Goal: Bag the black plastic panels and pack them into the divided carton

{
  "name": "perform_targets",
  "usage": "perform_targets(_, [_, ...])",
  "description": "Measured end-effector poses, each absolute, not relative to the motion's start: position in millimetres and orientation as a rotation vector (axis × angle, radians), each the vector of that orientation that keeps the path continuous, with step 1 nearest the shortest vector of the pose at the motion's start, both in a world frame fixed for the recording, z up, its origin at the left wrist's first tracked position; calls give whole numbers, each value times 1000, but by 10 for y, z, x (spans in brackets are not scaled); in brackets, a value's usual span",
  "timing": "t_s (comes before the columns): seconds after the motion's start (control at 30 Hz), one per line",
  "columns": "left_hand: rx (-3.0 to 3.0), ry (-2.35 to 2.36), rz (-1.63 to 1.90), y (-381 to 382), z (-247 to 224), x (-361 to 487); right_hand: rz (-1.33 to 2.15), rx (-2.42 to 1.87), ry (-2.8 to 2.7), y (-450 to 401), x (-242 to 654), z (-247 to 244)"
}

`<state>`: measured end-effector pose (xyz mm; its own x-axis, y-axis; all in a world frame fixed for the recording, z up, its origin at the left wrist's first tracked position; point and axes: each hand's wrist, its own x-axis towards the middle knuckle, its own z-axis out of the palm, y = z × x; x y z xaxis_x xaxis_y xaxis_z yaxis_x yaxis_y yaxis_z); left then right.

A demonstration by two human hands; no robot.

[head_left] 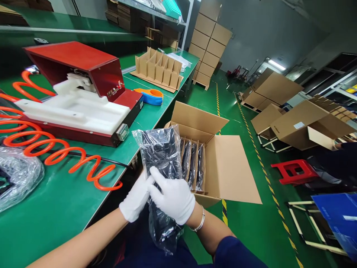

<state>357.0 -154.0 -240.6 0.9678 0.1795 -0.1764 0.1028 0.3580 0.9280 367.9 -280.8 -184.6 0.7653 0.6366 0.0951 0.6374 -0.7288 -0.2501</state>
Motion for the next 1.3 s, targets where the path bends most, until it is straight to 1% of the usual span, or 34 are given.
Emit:
perform_targets(0.17, [1173, 267, 37, -1553, -2336, 3560, 5, -2777, -662, -2980, 3812, -1832])
perform_targets(0.27, [1155, 257, 11, -1529, -2344, 3572, 3, -2744, -588, -3142, 3803, -1833])
perform_targets(0.37, [1126, 257, 1, -1491, -2380, 3590, 86, -2690, -625, -3192, 3662, -1874])
perform_targets(0.53, [1010, 382, -51, -1449, -2445, 3613, 290, -2651, -900, -3048, 3397, -1976])
perform_targets(0.6, [1005, 399, -47, -1441, -2462, 3618, 340, -2680, -885, -3007, 3388, -1998])
perform_targets(0.8, [1039, 364, 7, -1445, -2460, 3642, 357, -2814, -590, -3136, 3516, -1990])
perform_targets(0.9, [1037, 379, 15, -1440, -2437, 3667, 390, -2776, -653, -3238, 3452, -1988])
perform_targets(1.1, [874, 445, 67, -1367, -2375, 3747, 443, -2699, -967, -3250, 3165, -2076])
perform_targets(1.2, [829, 481, 57, -1356, -2309, 3771, 455, -2751, -973, -3197, 3136, -2136])
perform_targets(1.3, [810, 525, 43, -1365, -2238, 3773, 505, -2816, -861, -3194, 3200, -2178])
